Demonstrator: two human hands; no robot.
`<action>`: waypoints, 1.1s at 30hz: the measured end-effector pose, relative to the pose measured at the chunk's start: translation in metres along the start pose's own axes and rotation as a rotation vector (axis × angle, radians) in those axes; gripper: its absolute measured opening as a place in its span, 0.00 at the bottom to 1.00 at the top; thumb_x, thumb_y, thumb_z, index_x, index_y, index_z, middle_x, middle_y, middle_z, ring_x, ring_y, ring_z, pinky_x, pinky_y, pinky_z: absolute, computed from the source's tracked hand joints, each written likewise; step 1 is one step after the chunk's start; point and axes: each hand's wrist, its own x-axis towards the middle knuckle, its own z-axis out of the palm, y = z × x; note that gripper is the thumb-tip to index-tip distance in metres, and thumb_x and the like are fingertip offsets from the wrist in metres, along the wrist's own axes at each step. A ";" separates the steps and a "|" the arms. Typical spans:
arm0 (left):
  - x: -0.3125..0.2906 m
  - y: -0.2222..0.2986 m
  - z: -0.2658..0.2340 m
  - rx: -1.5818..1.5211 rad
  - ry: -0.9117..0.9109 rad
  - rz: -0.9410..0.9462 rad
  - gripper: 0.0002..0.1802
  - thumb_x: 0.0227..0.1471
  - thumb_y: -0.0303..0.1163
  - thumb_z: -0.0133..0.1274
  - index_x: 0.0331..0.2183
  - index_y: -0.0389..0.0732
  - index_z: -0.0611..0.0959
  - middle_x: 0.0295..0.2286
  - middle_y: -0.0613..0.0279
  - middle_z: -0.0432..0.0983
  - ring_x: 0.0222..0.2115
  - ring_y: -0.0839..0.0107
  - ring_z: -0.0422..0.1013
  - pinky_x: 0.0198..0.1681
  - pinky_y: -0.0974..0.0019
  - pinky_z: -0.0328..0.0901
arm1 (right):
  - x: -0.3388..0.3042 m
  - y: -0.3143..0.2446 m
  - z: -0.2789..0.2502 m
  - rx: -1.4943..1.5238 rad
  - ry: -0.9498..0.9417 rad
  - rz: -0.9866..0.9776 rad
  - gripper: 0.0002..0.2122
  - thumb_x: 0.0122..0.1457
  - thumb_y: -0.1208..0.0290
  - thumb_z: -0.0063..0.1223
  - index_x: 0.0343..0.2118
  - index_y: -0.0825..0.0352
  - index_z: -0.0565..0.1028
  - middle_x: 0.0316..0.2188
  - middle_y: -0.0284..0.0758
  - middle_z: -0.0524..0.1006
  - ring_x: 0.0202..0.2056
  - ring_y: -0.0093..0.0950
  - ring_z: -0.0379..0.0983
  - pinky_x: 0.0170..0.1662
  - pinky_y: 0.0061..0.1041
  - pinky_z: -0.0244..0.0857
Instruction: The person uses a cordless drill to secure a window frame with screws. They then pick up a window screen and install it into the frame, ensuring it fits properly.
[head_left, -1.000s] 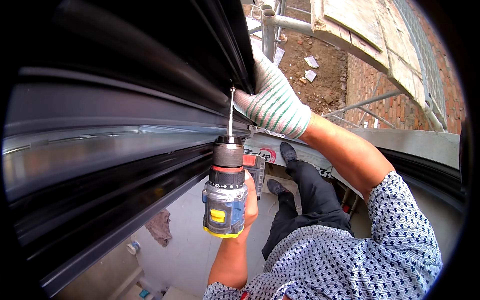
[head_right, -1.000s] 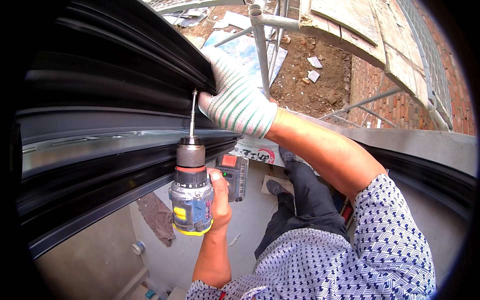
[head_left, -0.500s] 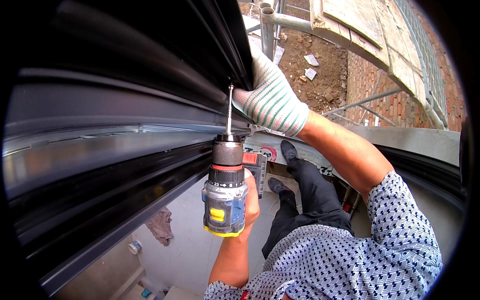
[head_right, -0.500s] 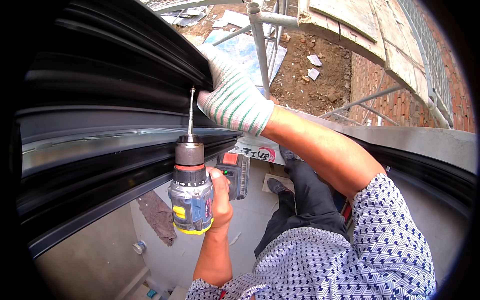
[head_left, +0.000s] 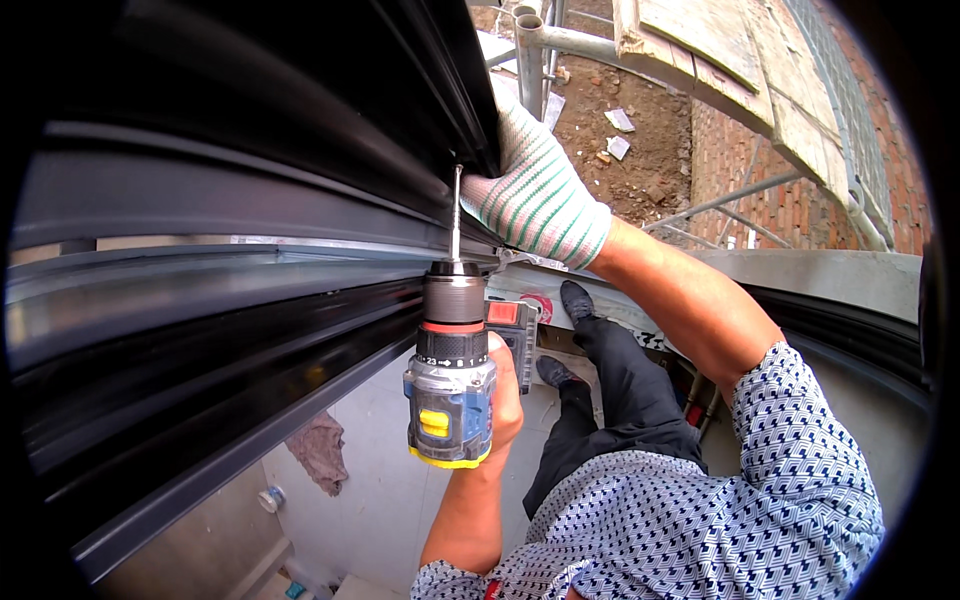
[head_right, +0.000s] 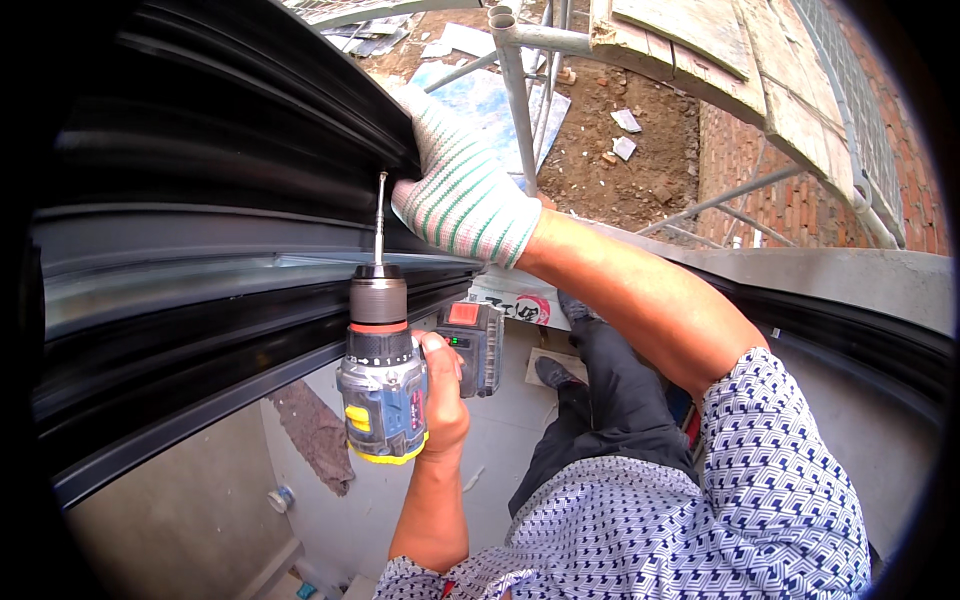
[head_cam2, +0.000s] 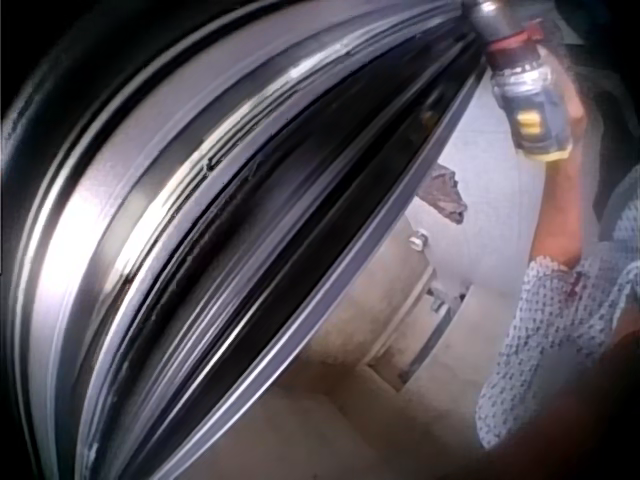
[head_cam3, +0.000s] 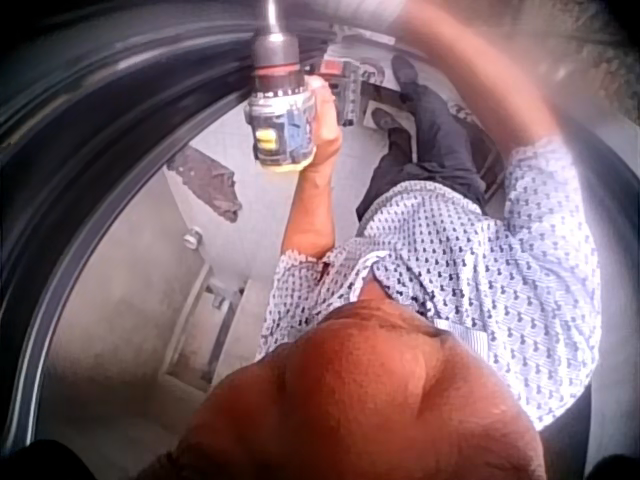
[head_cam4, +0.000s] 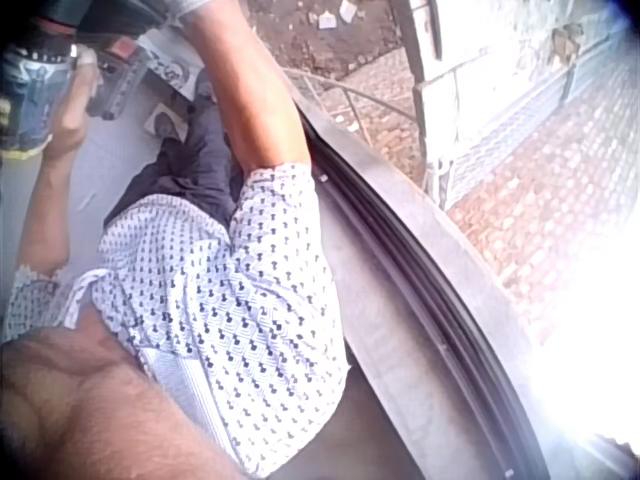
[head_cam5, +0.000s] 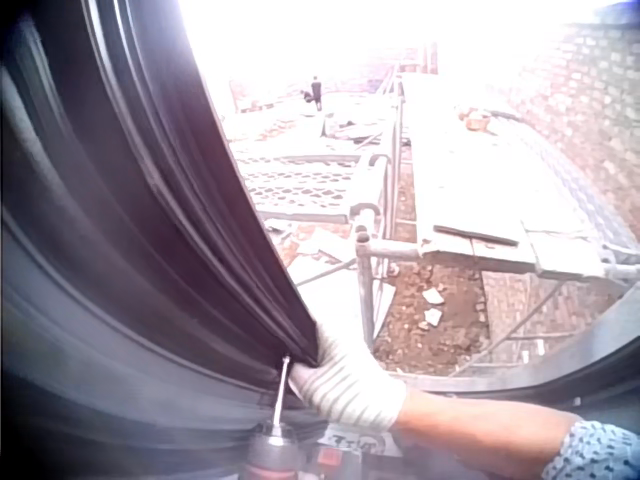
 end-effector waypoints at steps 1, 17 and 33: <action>0.000 0.002 0.000 0.001 0.007 -0.010 0.10 0.48 0.22 0.61 0.36 0.40 0.88 0.31 0.52 0.82 0.32 0.50 0.78 0.39 0.48 0.72 | 0.000 0.000 0.000 -0.008 -0.002 -0.027 0.34 0.54 0.89 0.51 0.66 0.67 0.60 0.57 0.38 0.71 0.60 0.25 0.66 0.65 0.26 0.58; 0.005 0.011 0.004 0.081 0.023 0.005 0.09 0.49 0.23 0.61 0.35 0.40 0.88 0.31 0.54 0.82 0.32 0.52 0.78 0.39 0.49 0.72 | 0.004 0.003 0.006 -0.022 0.100 -0.137 0.32 0.46 0.87 0.49 0.60 0.73 0.65 0.49 0.49 0.76 0.55 0.36 0.72 0.61 0.29 0.63; 0.011 0.010 0.024 -0.379 0.021 0.112 0.02 0.60 0.23 0.49 0.34 0.34 0.76 0.24 0.61 0.71 0.22 0.69 0.67 0.30 0.62 0.66 | 0.004 0.005 0.008 -0.012 0.012 -0.039 0.35 0.52 0.89 0.52 0.65 0.68 0.61 0.58 0.38 0.71 0.61 0.25 0.65 0.65 0.26 0.58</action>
